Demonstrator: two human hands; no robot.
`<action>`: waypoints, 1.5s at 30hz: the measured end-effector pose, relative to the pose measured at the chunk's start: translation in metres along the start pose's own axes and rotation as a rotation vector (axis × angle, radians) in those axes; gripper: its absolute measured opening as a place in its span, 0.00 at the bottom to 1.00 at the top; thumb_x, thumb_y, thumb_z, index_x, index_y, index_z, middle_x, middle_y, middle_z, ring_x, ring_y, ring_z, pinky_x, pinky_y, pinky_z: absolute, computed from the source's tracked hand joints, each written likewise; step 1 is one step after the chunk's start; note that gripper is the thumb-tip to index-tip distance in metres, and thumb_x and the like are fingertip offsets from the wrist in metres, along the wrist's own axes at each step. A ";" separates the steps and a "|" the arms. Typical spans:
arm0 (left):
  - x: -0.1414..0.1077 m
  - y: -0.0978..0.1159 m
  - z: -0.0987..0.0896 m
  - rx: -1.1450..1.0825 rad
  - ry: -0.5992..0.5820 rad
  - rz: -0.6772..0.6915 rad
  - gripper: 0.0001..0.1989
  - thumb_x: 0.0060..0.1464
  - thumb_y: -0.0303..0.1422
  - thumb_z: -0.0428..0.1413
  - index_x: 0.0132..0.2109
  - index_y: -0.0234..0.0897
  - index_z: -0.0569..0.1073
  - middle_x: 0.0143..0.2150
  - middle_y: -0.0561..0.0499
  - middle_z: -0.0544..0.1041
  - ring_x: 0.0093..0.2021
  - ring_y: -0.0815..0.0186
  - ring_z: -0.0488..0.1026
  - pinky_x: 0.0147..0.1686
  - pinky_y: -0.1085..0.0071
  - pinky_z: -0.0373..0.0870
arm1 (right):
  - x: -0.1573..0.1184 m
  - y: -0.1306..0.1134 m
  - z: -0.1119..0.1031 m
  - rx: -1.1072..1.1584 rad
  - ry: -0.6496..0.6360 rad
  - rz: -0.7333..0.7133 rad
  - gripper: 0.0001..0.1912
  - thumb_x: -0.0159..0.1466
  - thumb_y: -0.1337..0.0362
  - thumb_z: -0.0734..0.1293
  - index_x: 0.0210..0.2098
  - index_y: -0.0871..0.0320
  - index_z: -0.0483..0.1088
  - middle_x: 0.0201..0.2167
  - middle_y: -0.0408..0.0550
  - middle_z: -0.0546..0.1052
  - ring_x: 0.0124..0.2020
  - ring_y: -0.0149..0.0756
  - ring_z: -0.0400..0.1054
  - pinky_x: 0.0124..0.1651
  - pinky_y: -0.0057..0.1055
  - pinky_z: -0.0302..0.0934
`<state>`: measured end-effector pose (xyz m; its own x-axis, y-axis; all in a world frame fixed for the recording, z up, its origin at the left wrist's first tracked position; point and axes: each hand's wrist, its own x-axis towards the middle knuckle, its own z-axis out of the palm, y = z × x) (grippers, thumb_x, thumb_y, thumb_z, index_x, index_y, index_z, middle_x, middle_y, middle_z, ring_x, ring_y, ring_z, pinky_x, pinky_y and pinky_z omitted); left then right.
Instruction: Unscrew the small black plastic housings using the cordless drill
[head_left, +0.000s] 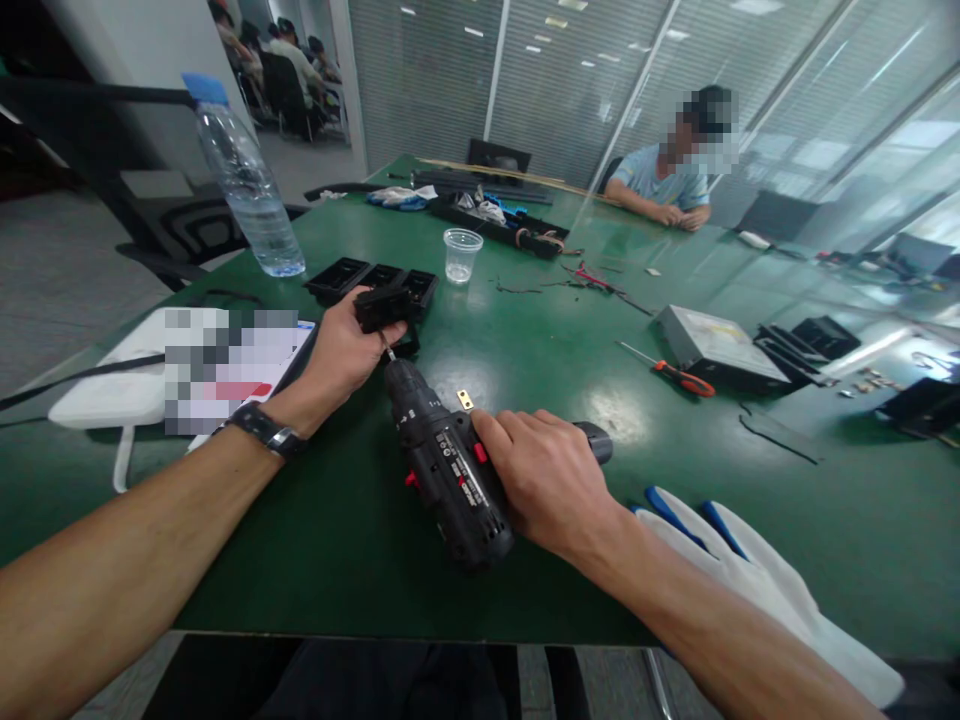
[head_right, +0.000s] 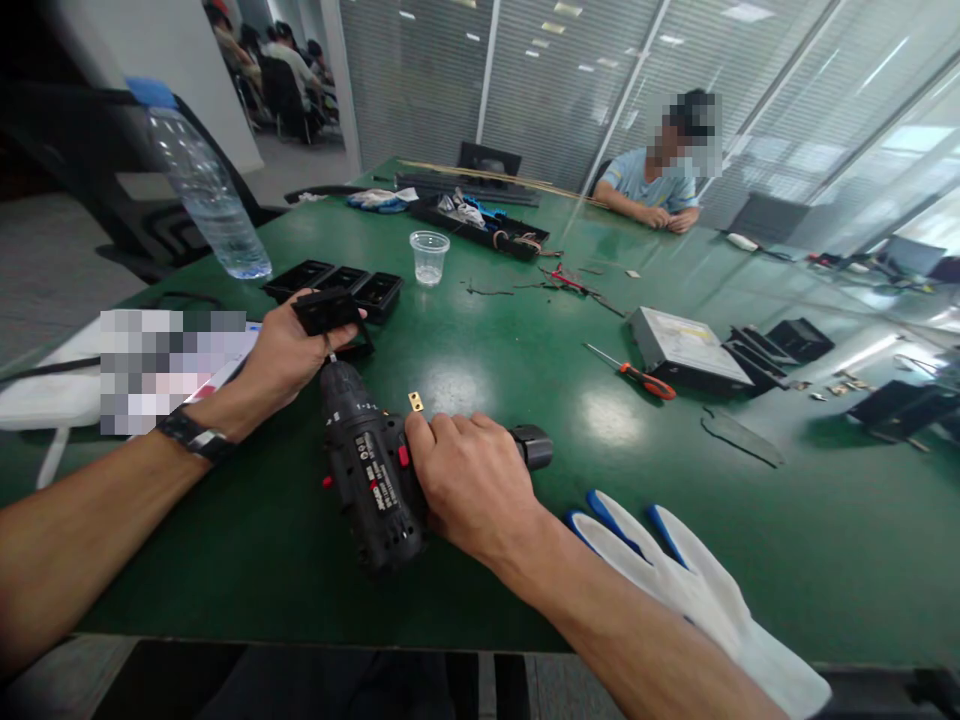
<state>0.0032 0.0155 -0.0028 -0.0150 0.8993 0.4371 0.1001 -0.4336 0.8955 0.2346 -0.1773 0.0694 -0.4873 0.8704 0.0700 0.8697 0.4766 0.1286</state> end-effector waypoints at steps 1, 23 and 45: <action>0.000 -0.001 0.000 -0.010 0.002 0.010 0.20 0.45 0.36 0.72 0.45 0.38 0.79 0.43 0.48 0.84 0.46 0.56 0.79 0.52 0.56 0.78 | 0.000 0.000 0.000 -0.002 -0.001 0.001 0.21 0.66 0.68 0.67 0.58 0.61 0.69 0.41 0.52 0.82 0.38 0.42 0.74 0.39 0.39 0.52; -0.003 0.009 0.001 0.012 -0.061 0.047 0.13 0.51 0.28 0.67 0.42 0.39 0.73 0.39 0.52 0.78 0.42 0.61 0.75 0.50 0.61 0.74 | -0.006 0.007 0.020 -0.066 0.239 -0.106 0.23 0.59 0.74 0.66 0.55 0.62 0.70 0.34 0.49 0.80 0.30 0.47 0.74 0.34 0.40 0.57; -0.003 0.006 0.000 0.039 -0.049 0.049 0.14 0.52 0.29 0.68 0.44 0.39 0.74 0.40 0.53 0.80 0.44 0.61 0.77 0.50 0.62 0.76 | -0.005 0.008 0.021 -0.075 0.257 -0.118 0.23 0.60 0.73 0.67 0.55 0.63 0.71 0.33 0.49 0.80 0.29 0.49 0.76 0.34 0.41 0.59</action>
<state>0.0041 0.0106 0.0009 0.0399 0.8794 0.4744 0.1378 -0.4751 0.8691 0.2460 -0.1751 0.0494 -0.5966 0.7455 0.2970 0.8025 0.5536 0.2225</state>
